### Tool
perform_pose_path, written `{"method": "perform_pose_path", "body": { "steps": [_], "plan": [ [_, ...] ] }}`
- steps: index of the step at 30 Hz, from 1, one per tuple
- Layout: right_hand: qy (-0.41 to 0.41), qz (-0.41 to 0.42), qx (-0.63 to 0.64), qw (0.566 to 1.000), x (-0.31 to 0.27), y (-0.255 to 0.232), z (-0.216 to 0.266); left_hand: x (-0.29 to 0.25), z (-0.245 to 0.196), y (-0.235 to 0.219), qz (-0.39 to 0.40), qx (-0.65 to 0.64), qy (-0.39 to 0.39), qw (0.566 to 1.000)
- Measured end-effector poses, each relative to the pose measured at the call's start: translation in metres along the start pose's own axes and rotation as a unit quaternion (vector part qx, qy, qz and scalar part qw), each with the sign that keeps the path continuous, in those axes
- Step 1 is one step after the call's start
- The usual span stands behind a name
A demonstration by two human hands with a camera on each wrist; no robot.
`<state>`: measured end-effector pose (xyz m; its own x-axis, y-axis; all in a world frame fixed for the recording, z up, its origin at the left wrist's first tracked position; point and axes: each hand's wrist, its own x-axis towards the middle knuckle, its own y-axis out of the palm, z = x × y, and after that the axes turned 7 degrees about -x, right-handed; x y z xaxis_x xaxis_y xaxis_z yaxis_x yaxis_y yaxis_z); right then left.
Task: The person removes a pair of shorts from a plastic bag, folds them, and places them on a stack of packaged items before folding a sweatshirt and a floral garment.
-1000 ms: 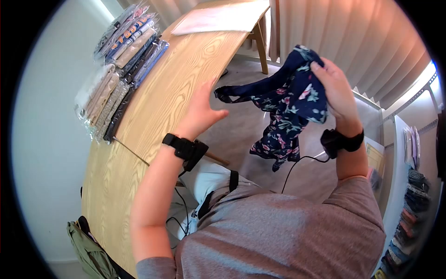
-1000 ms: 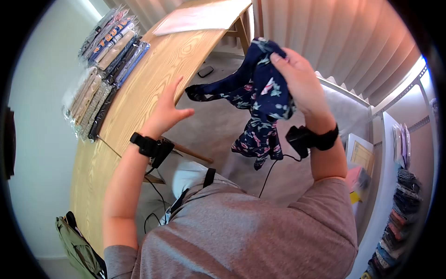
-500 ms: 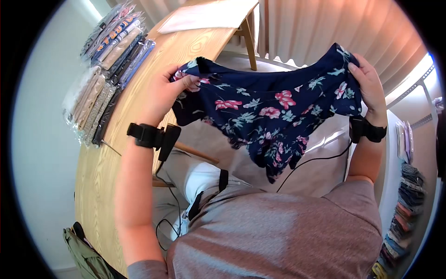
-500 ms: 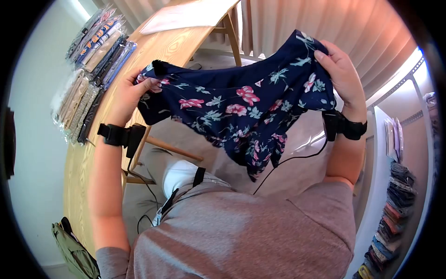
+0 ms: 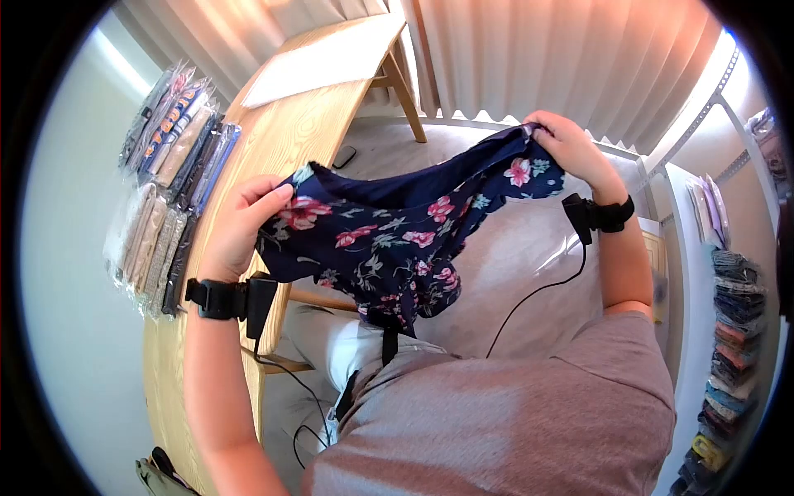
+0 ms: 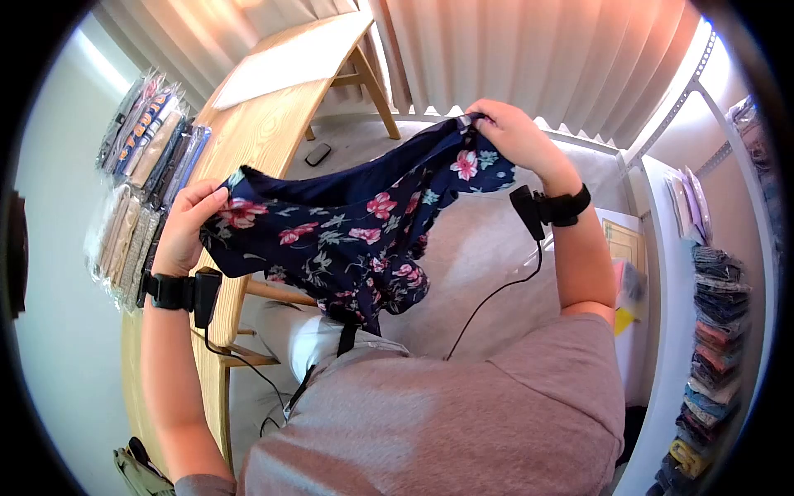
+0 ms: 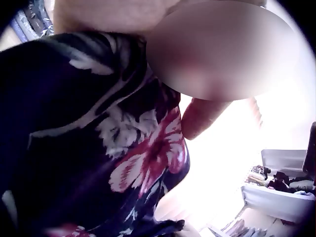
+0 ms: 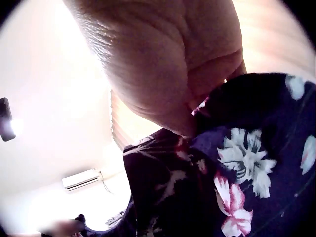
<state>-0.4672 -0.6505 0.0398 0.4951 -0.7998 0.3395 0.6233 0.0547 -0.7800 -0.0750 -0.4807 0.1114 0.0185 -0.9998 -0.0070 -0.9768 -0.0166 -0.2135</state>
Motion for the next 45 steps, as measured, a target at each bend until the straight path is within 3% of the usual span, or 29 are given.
{"method": "perform_pose_path", "body": {
  "steps": [3,5,7,9,11,12,15,16,17,19,20,21,22,23,24,27,30,31,33,35,37,42,45],
  "plan": [
    [-0.017,-0.019,0.011,1.000,-0.004,0.010,-0.003,-0.001,0.000,0.008,-0.023,0.004,0.001,1.000],
    [0.015,-0.025,0.050,0.998,-0.008,0.019,0.000,-0.001,0.004,0.011,-0.047,0.019,0.054,0.997],
    [0.009,-0.106,0.048,0.993,-0.009,0.032,0.002,-0.001,0.005,0.011,-0.045,0.054,0.071,0.995],
    [0.045,-0.126,0.083,0.988,-0.007,0.037,0.003,-0.002,0.004,0.013,-0.068,0.142,0.118,0.980],
    [-0.002,-0.073,0.132,0.988,-0.008,0.026,-0.007,-0.005,0.002,0.009,-0.068,0.136,0.118,0.981],
    [-0.008,-0.035,0.237,0.971,-0.008,0.020,-0.005,-0.006,0.001,0.004,-0.060,0.111,0.090,0.988],
    [0.016,0.031,0.302,0.953,-0.021,0.006,0.023,-0.014,-0.005,-0.002,-0.048,0.043,0.039,0.997],
    [0.015,0.091,0.310,0.946,-0.020,0.003,0.013,-0.017,-0.007,-0.004,-0.016,0.029,0.012,0.999],
    [0.014,0.094,0.309,0.946,-0.017,0.002,-0.003,-0.020,-0.007,-0.008,0.015,0.013,-0.014,1.000],
    [-0.051,0.191,0.379,0.904,-0.010,0.004,-0.032,-0.024,-0.007,-0.014,0.079,-0.017,-0.061,0.995],
    [-0.031,0.193,0.440,0.876,-0.007,0.009,-0.032,-0.020,-0.004,-0.019,0.095,-0.004,-0.071,0.993],
    [-0.040,0.195,0.438,0.877,-0.001,0.013,-0.016,-0.013,-0.002,-0.021,0.109,0.010,-0.081,0.991],
    [0.084,0.128,0.532,0.833,0.005,0.021,0.006,-0.006,0.003,-0.014,0.048,0.019,-0.057,0.997],
    [0.204,0.060,0.611,0.762,0.014,0.025,0.022,0.005,0.007,-0.008,-0.022,-0.011,-0.070,0.997],
    [0.244,0.058,0.634,0.731,0.023,0.031,0.016,0.017,0.013,-0.010,-0.050,-0.014,-0.041,0.998],
    [0.211,-0.046,0.622,0.753,0.031,0.049,0.046,0.044,0.026,0.019,-0.152,-0.129,-0.009,0.980],
    [0.175,-0.121,0.588,0.781,0.031,0.070,0.088,0.052,0.018,0.053,-0.204,-0.115,0.018,0.972],
    [0.168,-0.138,0.575,0.788,0.029,0.074,0.107,0.056,0.019,0.060,-0.197,-0.115,0.017,0.973],
    [0.136,-0.178,0.497,0.838,0.036,0.111,0.109,0.062,0.024,0.073,-0.192,0.007,0.059,0.980],
    [0.116,-0.203,0.468,0.852,0.036,0.133,0.129,0.055,0.017,0.097,-0.199,0.003,0.073,0.977],
    [0.122,-0.208,0.450,0.860,0.032,0.143,0.148,0.046,0.011,0.108,-0.211,0.108,0.101,0.966],
    [0.131,-0.223,0.446,0.857,0.028,0.152,0.156,0.045,0.024,0.108,-0.225,0.077,0.130,0.963],
    [0.123,-0.233,0.449,0.854,0.027,0.151,0.159,0.041,0.023,0.110,-0.214,0.139,0.133,0.958]
  ]
}}
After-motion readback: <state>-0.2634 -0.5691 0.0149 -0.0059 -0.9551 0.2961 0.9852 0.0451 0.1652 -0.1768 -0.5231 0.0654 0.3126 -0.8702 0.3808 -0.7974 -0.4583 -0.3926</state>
